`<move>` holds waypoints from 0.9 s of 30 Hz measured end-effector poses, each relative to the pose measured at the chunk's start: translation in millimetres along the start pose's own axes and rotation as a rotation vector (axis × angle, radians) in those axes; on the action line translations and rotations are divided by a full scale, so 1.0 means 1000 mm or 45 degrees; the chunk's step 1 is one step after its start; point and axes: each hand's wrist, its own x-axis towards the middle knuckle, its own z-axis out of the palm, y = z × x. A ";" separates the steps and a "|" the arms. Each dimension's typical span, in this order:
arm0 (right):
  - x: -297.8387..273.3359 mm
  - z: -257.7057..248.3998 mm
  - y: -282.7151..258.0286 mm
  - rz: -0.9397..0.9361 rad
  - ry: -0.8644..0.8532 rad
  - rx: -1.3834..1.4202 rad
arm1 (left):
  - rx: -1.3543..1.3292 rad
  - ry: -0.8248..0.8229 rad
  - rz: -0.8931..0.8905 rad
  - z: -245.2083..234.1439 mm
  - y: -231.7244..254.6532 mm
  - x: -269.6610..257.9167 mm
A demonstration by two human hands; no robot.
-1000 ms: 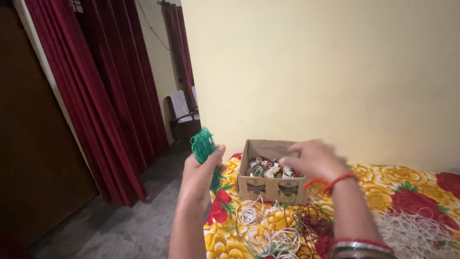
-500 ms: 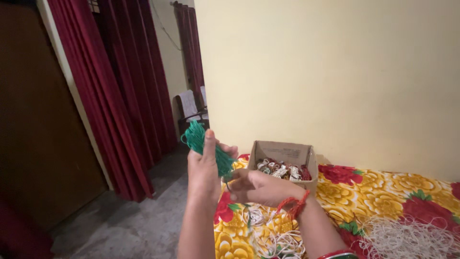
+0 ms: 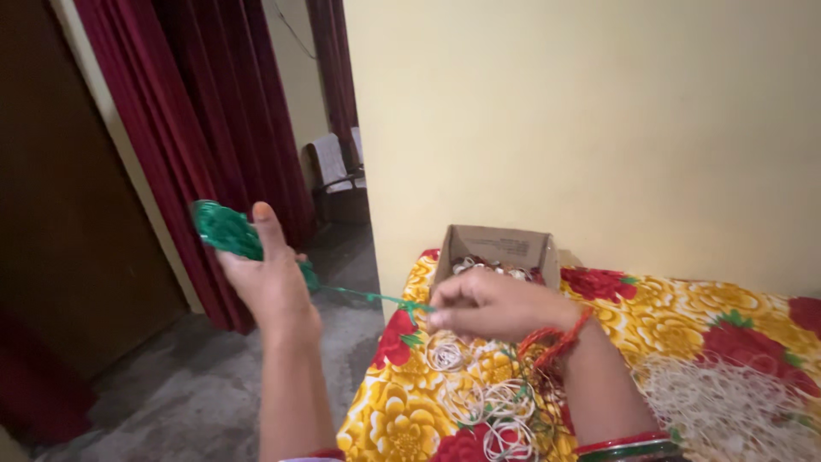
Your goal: The person untangles a green yarn bundle by hand on a floral bedsheet, repeatedly pulling and separating strands. The person places some untangled yarn into a cardboard box and continues to work on the remaining tangled portion.
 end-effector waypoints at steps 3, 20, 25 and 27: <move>-0.008 -0.008 -0.007 -0.346 0.082 0.009 | 0.171 0.008 -0.045 0.003 -0.004 -0.002; -0.002 -0.023 -0.050 -0.650 1.121 -0.498 | 0.278 -0.868 -0.636 0.038 -0.015 -0.041; -0.001 -0.027 -0.049 -0.682 1.200 -0.560 | 0.371 -1.080 -0.694 0.050 0.002 -0.053; 0.001 -0.027 -0.043 -0.711 1.223 -0.555 | 0.457 -1.189 -0.696 0.050 0.006 -0.058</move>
